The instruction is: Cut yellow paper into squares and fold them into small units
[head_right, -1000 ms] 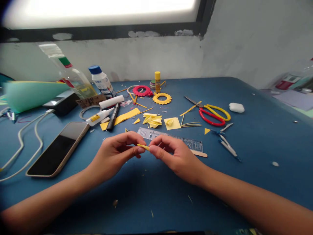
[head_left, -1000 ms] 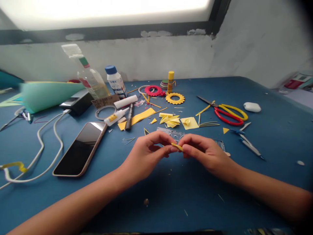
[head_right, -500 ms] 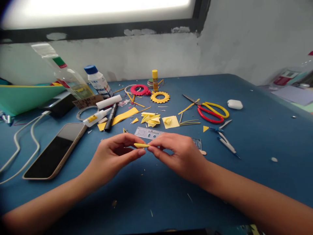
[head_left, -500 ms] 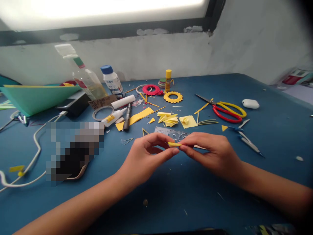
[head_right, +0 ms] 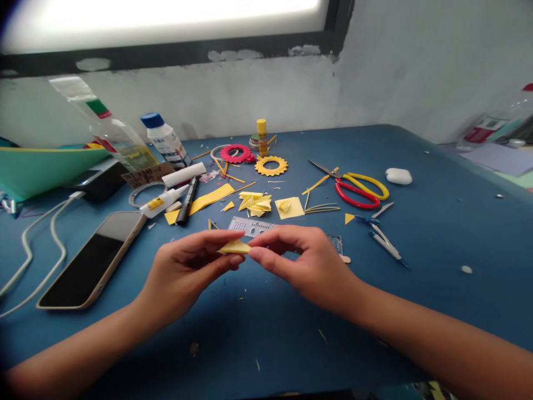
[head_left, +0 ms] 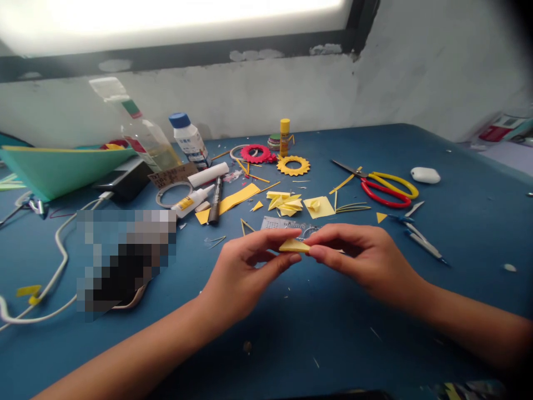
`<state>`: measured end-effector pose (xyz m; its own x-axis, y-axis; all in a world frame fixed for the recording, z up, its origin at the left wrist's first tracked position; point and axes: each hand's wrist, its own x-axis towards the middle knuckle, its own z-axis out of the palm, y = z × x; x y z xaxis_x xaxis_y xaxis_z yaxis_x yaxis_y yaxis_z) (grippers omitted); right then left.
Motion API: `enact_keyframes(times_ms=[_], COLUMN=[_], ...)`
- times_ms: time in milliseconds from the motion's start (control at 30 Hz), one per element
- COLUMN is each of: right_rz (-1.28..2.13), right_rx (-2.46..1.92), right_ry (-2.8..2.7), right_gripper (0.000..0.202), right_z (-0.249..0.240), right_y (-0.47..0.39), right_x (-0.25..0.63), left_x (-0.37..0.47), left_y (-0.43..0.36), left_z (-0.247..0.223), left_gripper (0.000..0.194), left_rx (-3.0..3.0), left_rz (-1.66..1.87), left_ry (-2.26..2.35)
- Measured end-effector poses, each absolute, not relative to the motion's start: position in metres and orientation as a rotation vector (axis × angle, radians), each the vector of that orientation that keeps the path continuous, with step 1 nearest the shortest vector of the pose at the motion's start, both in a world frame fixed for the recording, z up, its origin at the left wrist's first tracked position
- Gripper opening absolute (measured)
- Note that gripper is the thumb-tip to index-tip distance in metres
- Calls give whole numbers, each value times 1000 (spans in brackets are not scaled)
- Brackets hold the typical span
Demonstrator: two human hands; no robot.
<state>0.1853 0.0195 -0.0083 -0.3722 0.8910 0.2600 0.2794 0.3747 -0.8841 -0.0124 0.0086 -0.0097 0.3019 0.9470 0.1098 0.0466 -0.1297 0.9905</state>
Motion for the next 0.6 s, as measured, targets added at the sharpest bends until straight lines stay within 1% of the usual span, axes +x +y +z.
enact_keyframes(times_ms=[100, 133, 200, 267, 367, 433, 600], right_rz=[1311, 1363, 1362, 1228, 875, 670, 308], right_rx=[-1115, -1119, -1115, -1109, -1052, -963, -743], right_ry=[-1658, -1627, -1635, -1735, -1940, -2033, -2154], right_gripper=[13, 14, 13, 10, 6, 7, 16], right_z=[-8, -9, -10, -11, -14, -17, -18], right_y=[21, 21, 21, 20, 17, 17, 20], right_x=[183, 182, 182, 181, 182, 182, 186], left_x=[-10, -10, -9, -9, -8, -8, -9], left_y=[9, 9, 10, 12, 13, 13, 12], left_z=[-7, -6, -5, -4, -5, -6, -4], left_gripper=[33, 33, 29, 25, 24, 22, 16], left_rx=[1345, 1292, 1199, 1132, 1061, 1018, 912], left_rz=[1000, 982, 943, 909, 869, 849, 807], left_ry=[972, 975, 987, 1013, 1066, 1068, 1035])
